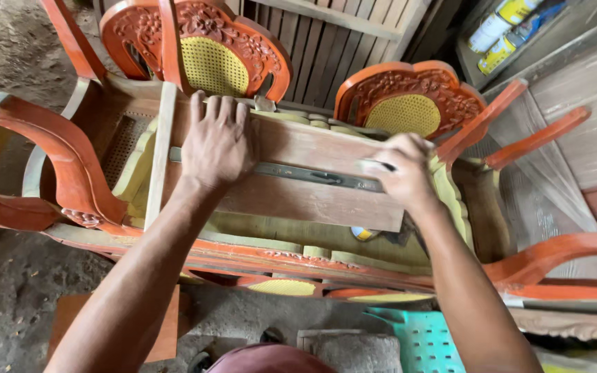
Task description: The person sands the exterior and interior surfaces of a wooden drawer using sandpaper, moving the paper along the edges and sides while holding the drawer in different orientations.
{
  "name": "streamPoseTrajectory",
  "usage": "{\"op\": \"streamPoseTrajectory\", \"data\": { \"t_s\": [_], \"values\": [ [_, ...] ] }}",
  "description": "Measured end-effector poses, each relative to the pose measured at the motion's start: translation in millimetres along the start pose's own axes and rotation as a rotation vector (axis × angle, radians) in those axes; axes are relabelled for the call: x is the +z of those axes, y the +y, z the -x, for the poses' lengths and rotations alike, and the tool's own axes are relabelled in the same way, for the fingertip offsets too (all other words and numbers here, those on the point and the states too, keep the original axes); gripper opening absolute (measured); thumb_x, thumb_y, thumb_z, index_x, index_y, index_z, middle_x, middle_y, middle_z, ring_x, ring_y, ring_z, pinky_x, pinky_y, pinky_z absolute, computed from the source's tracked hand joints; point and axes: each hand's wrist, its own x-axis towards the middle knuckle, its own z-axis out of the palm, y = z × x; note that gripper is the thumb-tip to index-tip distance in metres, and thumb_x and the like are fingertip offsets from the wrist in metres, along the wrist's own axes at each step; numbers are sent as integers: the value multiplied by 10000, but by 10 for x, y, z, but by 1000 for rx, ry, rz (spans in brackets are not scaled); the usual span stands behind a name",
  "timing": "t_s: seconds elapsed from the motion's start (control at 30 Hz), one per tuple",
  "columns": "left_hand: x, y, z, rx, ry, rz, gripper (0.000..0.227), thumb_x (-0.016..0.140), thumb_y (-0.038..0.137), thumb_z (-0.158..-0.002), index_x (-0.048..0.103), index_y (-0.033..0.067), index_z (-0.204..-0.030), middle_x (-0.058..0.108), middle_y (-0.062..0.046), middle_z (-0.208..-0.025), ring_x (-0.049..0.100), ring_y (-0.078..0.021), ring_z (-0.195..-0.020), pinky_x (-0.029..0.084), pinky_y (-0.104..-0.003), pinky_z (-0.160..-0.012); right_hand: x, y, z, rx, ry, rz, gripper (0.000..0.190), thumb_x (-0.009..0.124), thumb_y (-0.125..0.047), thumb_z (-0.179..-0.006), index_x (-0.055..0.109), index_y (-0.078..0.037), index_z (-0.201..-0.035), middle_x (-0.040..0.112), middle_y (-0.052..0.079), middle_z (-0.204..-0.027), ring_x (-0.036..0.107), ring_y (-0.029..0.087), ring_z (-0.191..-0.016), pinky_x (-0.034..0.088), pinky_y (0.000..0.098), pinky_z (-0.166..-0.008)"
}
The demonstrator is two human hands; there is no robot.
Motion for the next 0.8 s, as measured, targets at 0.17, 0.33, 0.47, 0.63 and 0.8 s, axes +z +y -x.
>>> {"op": "streamPoseTrajectory", "data": {
  "t_s": [0.17, 0.33, 0.47, 0.63, 0.8],
  "values": [
    [48, 6, -20, 17, 40, -57, 431, 437, 303, -1024, 637, -1, -1254, 630, -195, -1195, 544, -337, -1181, 265, -550, -1162, 657, -368, -293, -20, 32, -59, 198, 859, -131, -865, 668, -154, -819, 620, -6, -884, 576, 197, -928, 387, 369, -908],
    [29, 15, 25, -6, 10, 20, 417, 439, 288, -1026, 632, 2, -1260, 631, -205, -1195, 540, -346, -1223, 254, -554, -1176, 351, -296, -276, -134, 47, 12, 233, 881, -265, -817, 668, -185, -766, 615, -20, -868, 560, 207, -901, 375, 400, -860],
    [74, 37, 61, 12, 3, -57, 449, 477, 232, -936, 627, 19, -1301, 633, -192, -1243, 540, -344, -1253, 248, -538, -1207, 161, -407, -132, -9, -1, 31, 284, 905, -277, -823, 649, -175, -753, 630, -25, -871, 543, 193, -917, 351, 407, -847],
    [49, 30, 97, 18, 128, -49, 462, 492, 261, -928, 617, 2, -1290, 628, -223, -1272, 535, -350, -1244, 248, -542, -1176, 842, -749, -469, -17, -33, -26, 341, 888, -272, -787, 580, -128, -771, 601, 32, -860, 530, 234, -913, 335, 428, -852],
    [13, 63, 103, -27, 20, -24, 444, 501, 215, -913, 618, 13, -1291, 638, -204, -1232, 537, -353, -1245, 235, -553, -1188, 43, -487, -146, 21, -93, 29, 289, 882, -242, -838, 609, -172, -777, 587, -44, -838, 510, 205, -884, 335, 435, -880]
  ]
}}
